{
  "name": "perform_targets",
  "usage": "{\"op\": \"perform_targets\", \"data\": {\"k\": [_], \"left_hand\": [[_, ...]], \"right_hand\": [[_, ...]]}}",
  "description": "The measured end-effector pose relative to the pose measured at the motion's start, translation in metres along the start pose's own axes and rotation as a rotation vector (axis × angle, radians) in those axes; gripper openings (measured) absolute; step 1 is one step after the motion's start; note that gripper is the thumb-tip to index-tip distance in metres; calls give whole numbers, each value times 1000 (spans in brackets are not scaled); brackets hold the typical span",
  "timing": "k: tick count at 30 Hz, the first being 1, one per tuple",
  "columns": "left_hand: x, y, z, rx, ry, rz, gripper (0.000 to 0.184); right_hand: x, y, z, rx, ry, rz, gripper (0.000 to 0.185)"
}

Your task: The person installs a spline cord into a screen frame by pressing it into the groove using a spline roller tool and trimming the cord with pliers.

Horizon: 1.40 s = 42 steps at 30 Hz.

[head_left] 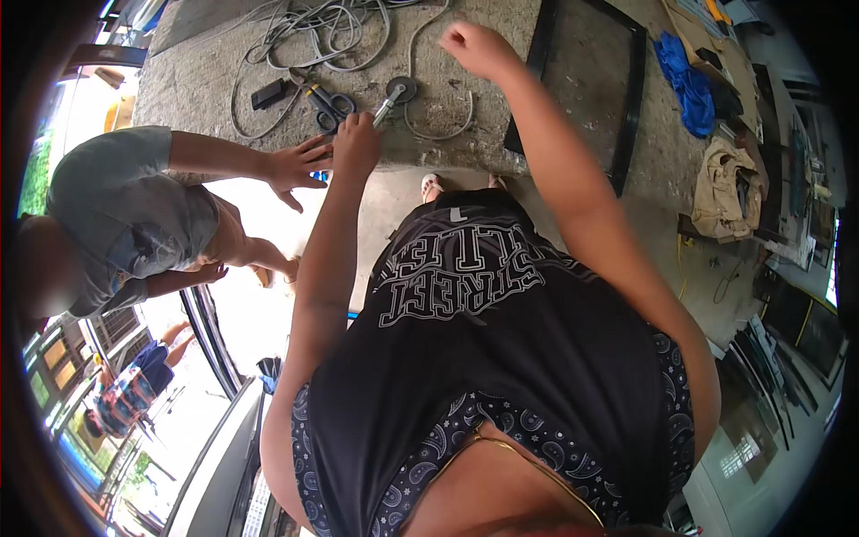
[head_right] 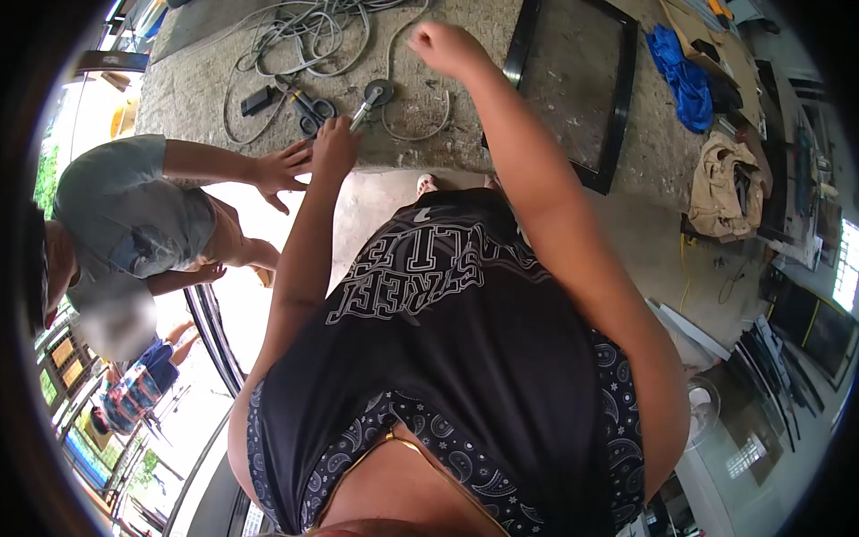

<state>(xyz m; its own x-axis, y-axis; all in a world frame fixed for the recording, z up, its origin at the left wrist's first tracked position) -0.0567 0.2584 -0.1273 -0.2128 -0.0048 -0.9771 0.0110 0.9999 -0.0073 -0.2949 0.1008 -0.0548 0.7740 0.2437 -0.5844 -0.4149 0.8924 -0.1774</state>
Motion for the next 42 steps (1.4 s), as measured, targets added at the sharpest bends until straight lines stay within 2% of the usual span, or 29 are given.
{"op": "perform_targets", "data": {"k": [1,3,4,8,12,16,18,22,24,27,28,32,36,39,42], "left_hand": [[-7,4,-5,-18,-12,15,30],[-24,17,-17,-58,-36,45,23],[-9,30,-8,-122,53,-51,26],[-1,79,2,-282,378,11,30],[14,131,2,-397,640,107,31],[10,147,-26,-503,939,248,29],[13,139,-40,-397,898,265,28],[4,107,-75,-206,746,270,27],[5,88,-88,-102,631,289,25],[-14,62,-128,-69,702,447,25],[-3,56,-138,-2,689,409,24],[18,48,-188,-242,1035,607,24],[26,47,-221,-445,1072,526,32],[24,46,-237,-470,949,412,29],[18,43,-246,-480,737,391,34]], "right_hand": [[3,9,-14,114,111,19,29],[17,52,-22,235,-38,102,23],[25,74,-21,132,-13,140,20],[44,140,-12,-131,231,142,18],[50,159,-18,-139,154,83,25],[36,169,-12,-175,116,117,18],[23,181,-15,-126,135,90,15],[-20,214,-42,-29,133,-124,19],[-47,231,-54,-18,246,-148,24],[-85,249,-72,3,346,-99,33],[-93,253,-78,10,368,-70,36],[-107,263,-95,-42,268,74,43],[-106,256,-110,-61,157,162,43],[-110,250,-114,-83,115,200,42],[-107,252,-119,-141,86,174,43]]}}
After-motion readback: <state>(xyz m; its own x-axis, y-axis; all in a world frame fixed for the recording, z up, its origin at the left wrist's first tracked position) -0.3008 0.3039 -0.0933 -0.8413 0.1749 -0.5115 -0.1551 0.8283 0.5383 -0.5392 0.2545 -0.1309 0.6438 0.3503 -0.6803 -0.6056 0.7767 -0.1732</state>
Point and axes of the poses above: each hand's wrist, its own y-axis away from the middle knuckle, its own x-axis out of the palm, z = x × y, the point moved 4 cm from there along -y, towards the middle knuckle, and after that the axes turned 7 degrees about -y, right-handed, at the moved point
